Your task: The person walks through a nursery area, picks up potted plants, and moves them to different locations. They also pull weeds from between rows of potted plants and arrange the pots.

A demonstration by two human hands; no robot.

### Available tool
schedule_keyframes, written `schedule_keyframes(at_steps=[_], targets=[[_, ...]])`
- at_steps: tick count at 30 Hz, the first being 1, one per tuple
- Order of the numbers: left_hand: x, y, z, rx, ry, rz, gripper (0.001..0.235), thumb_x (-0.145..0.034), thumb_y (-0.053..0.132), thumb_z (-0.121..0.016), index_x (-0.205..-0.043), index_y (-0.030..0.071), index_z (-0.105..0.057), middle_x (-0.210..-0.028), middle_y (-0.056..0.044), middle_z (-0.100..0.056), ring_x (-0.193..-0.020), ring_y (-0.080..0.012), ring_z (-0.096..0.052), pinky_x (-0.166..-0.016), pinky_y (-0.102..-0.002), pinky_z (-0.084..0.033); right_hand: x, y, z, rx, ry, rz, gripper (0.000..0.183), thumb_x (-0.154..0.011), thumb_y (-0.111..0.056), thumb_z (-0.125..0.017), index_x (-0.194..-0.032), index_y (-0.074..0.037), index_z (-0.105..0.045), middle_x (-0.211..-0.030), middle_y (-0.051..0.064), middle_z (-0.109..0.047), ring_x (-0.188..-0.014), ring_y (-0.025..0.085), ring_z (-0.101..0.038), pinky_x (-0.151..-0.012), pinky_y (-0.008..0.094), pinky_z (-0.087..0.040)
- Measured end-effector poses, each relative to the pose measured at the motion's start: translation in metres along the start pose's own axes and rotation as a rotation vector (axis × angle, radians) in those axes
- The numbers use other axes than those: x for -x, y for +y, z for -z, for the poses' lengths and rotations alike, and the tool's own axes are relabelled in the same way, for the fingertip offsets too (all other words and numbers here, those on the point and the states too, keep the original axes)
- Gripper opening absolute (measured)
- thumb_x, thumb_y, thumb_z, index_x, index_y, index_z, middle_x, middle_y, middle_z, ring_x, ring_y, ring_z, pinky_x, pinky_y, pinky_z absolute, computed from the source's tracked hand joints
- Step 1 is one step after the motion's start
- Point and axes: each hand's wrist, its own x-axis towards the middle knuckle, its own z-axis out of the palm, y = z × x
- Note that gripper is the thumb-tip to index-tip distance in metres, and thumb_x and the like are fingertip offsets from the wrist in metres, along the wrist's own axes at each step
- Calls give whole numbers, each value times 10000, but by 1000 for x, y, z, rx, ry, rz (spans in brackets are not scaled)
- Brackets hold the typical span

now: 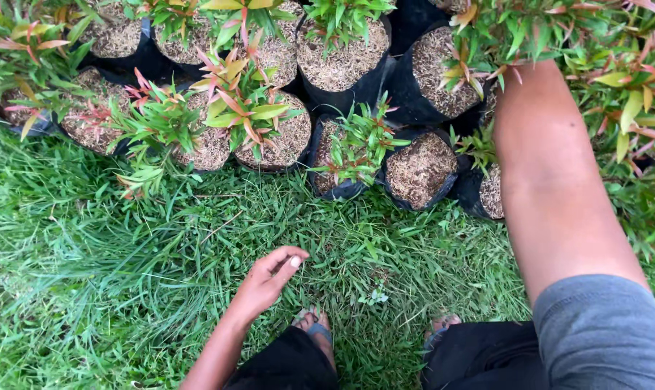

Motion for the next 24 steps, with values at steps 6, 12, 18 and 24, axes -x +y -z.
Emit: schedule_keyframes(at_steps=[6,12,18,24], targets=[[13,-3,-4,32,-6,123,286,-998,291,-581,-1169,105,-714,-1106,-19,-763,-1042,-133,-674,-936,-315,-522,-19,-15,3,-1,-10,25,288,-1044,-281,-576,-1153,-81,-753,-993,176,-757,-862,320,-724,-825,444,-557],[26,-5,-4,29,24,101,281,-992,285,-588,-1153,101,-725,-1125,-22,-766,-1094,-141,-684,-986,-316,-506,-12,-22,6,11,5,44,292,-1043,-285,-575,-1146,-79,-755,-979,170,-762,-847,323,-719,-812,442,-547],[40,-15,-5,32,30,80,270,-985,284,-596,-1149,107,-716,-1112,-12,-757,-1016,-138,-662,-915,-309,-515,2,-33,11,18,31,56,297,-1042,-289,-573,-1140,-78,-757,-966,164,-767,-832,325,-714,-798,440,-537],[63,-26,-12,20,29,187,268,-973,293,-611,-1143,119,-721,-1015,-5,-757,-943,-116,-661,-885,-289,-525,8,-45,23,36,78,92,301,-1041,-293,-572,-1134,-76,-759,-953,158,-772,-818,327,-709,-785,437,-527]])
